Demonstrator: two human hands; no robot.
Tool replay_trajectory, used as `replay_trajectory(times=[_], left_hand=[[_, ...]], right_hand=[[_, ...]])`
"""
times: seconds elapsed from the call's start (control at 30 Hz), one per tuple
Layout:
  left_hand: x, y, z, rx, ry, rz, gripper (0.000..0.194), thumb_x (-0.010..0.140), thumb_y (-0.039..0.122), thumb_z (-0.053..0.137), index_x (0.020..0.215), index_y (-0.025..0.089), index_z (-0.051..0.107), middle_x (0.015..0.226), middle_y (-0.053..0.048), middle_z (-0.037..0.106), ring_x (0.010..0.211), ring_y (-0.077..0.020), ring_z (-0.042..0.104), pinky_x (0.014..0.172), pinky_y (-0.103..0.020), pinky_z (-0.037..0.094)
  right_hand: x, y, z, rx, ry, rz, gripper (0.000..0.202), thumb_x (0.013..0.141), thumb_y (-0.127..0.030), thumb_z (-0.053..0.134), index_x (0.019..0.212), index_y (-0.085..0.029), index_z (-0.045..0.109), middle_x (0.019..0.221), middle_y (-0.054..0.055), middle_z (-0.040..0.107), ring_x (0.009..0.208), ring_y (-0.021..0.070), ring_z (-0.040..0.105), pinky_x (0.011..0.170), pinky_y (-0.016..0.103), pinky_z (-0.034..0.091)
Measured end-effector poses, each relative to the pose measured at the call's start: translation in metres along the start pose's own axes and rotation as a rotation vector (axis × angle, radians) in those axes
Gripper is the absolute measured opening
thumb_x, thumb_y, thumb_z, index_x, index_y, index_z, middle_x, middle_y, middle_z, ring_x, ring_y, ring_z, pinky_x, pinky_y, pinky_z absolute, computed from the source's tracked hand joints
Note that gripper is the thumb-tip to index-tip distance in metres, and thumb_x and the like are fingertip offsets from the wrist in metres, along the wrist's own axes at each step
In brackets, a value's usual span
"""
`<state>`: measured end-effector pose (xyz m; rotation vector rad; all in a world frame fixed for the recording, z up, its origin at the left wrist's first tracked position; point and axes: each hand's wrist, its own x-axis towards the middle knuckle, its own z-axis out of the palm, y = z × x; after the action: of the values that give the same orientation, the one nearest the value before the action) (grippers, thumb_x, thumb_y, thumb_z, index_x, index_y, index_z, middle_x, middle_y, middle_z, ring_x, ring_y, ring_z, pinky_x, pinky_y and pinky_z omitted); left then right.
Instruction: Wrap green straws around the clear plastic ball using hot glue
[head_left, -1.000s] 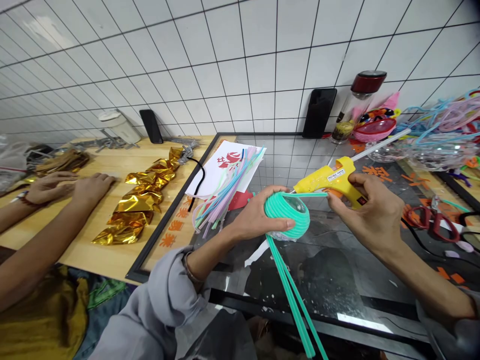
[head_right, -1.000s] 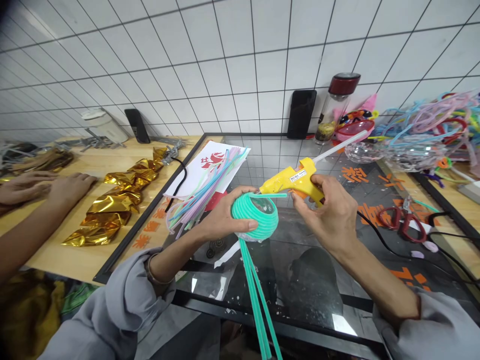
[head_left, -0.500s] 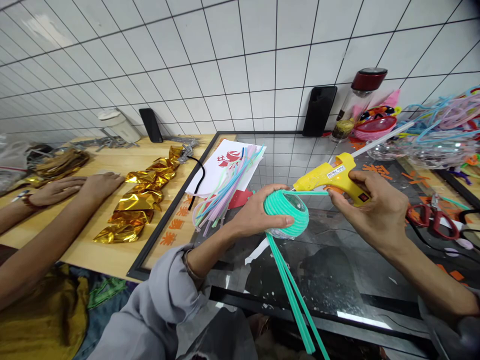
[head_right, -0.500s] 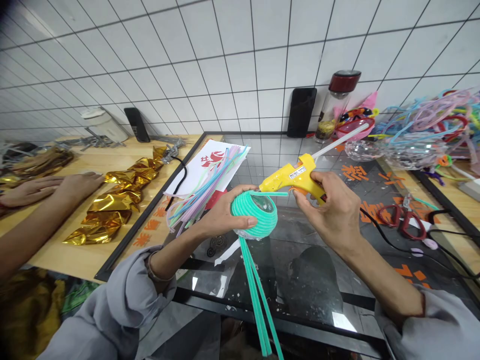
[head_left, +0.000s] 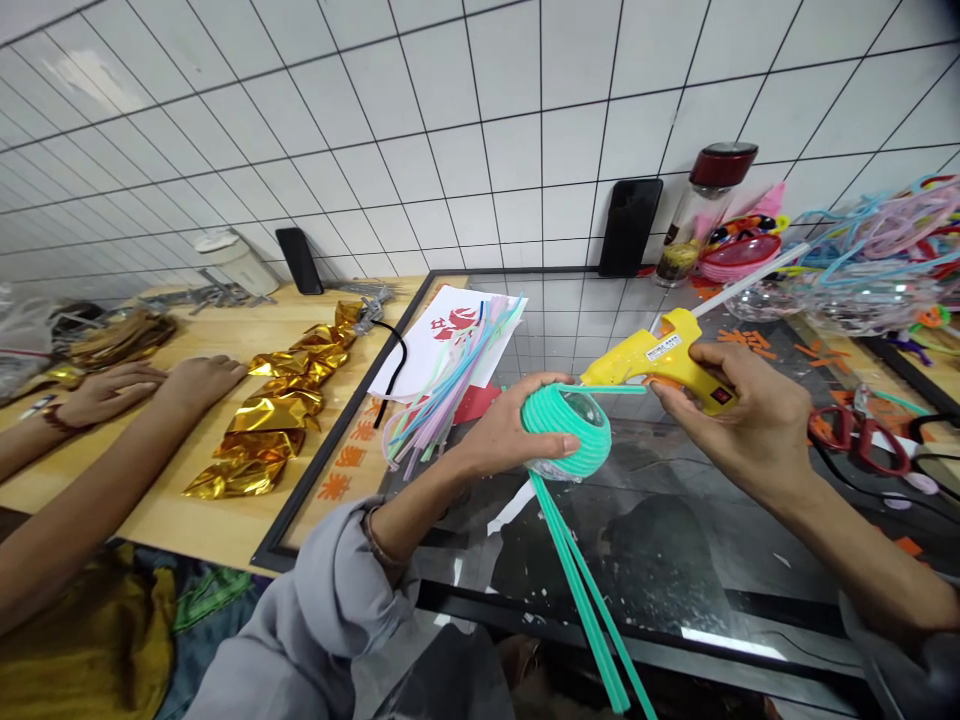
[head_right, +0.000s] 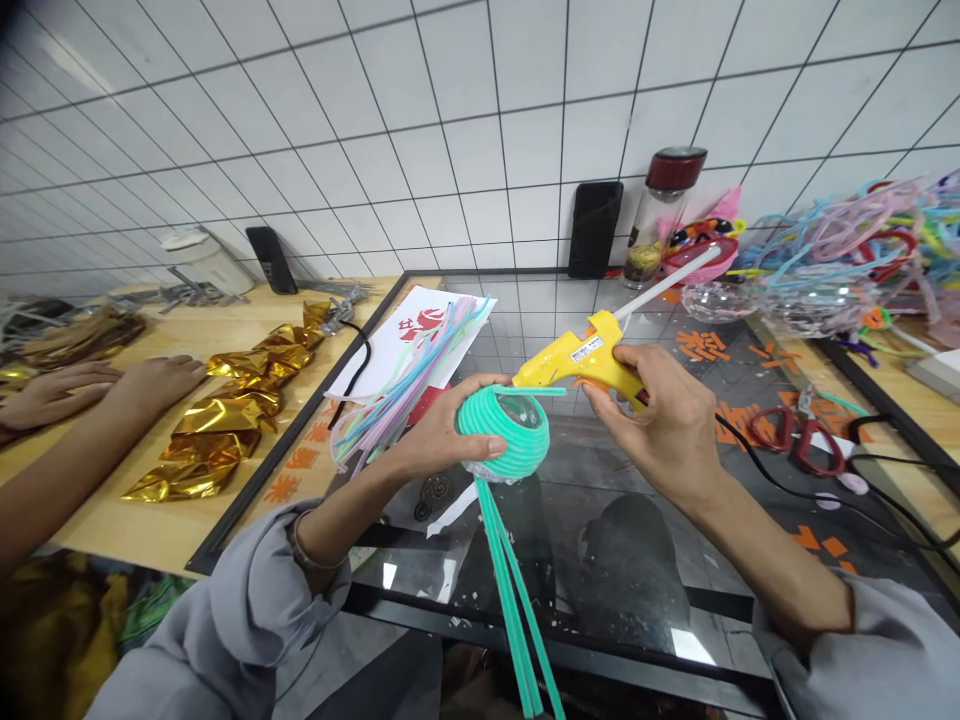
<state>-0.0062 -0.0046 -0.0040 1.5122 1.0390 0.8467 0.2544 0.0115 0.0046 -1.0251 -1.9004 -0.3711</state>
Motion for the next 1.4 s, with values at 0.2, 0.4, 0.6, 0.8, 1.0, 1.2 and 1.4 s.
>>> replay_trajectory(times=[0.2,0.4,0.6,0.8,1.0,1.2,1.4], left_hand=[[-0.0005,0.0007,-0.0018,0.03,-0.013,-0.009,0.081,0.059,0.038,0.086,0.132,0.016,0.056,0.124,-0.01,0.065,0.102,-0.0236,0.062,0.091,-0.035,0.051],[-0.0007,-0.0003,-0.0026,0.034,-0.02,-0.004,0.081,0.06,0.037,0.086,0.133,0.017,0.056,0.121,-0.01,0.067,0.102,-0.0239,0.064,0.093,-0.037,0.051],[-0.0003,-0.0014,-0.0034,0.041,-0.018,-0.007,0.082,0.06,0.039,0.087,0.133,0.017,0.056,0.121,-0.01,0.067,0.1,-0.0236,0.064,0.089,-0.035,0.052],[0.0005,-0.0015,-0.0043,0.042,-0.036,0.009,0.079,0.061,0.04,0.086,0.131,0.018,0.058,0.121,-0.008,0.066,0.099,-0.0227,0.063,0.089,-0.034,0.052],[0.001,-0.004,-0.0055,0.037,-0.042,0.023,0.077,0.061,0.038,0.086,0.131,0.019,0.058,0.12,-0.008,0.065,0.098,-0.0213,0.062,0.089,-0.033,0.051],[0.0008,-0.0023,-0.0056,0.035,-0.047,0.01,0.08,0.06,0.039,0.087,0.131,0.018,0.058,0.124,-0.009,0.064,0.102,-0.0234,0.062,0.091,-0.035,0.051],[0.0008,-0.0011,-0.0051,0.052,-0.035,0.018,0.079,0.059,0.04,0.087,0.13,0.02,0.059,0.126,-0.009,0.064,0.103,-0.0242,0.062,0.091,-0.035,0.051]], right_hand=[[0.0013,-0.0012,-0.0006,0.018,0.009,0.002,0.02,0.088,-0.038,0.071,0.1,-0.025,0.061,0.08,0.003,0.071,0.064,0.0203,0.066,0.056,0.034,0.051],[0.0006,-0.0018,-0.0019,0.028,-0.04,0.078,0.023,0.088,-0.045,0.07,0.099,-0.027,0.062,0.082,0.005,0.071,0.068,0.0232,0.067,0.059,0.038,0.053],[0.0001,-0.0006,-0.0032,0.036,-0.049,0.084,0.022,0.088,-0.045,0.07,0.099,-0.027,0.062,0.082,0.005,0.072,0.067,0.0226,0.067,0.059,0.037,0.053],[0.0028,0.001,-0.0048,0.069,-0.05,0.058,0.02,0.088,-0.042,0.07,0.097,-0.026,0.062,0.084,0.004,0.073,0.065,0.0211,0.067,0.057,0.035,0.051],[0.0023,0.002,-0.005,0.067,-0.043,0.048,0.021,0.086,-0.041,0.071,0.097,-0.026,0.062,0.084,0.005,0.074,0.065,0.0216,0.067,0.057,0.035,0.052],[0.0016,-0.0004,-0.0041,0.074,-0.029,0.05,0.019,0.086,-0.039,0.072,0.097,-0.027,0.063,0.078,0.003,0.071,0.062,0.0216,0.066,0.056,0.035,0.052],[0.0014,-0.0001,-0.0046,0.058,-0.05,0.074,0.02,0.086,-0.041,0.071,0.097,-0.027,0.062,0.081,0.004,0.072,0.065,0.0225,0.067,0.058,0.036,0.052]])
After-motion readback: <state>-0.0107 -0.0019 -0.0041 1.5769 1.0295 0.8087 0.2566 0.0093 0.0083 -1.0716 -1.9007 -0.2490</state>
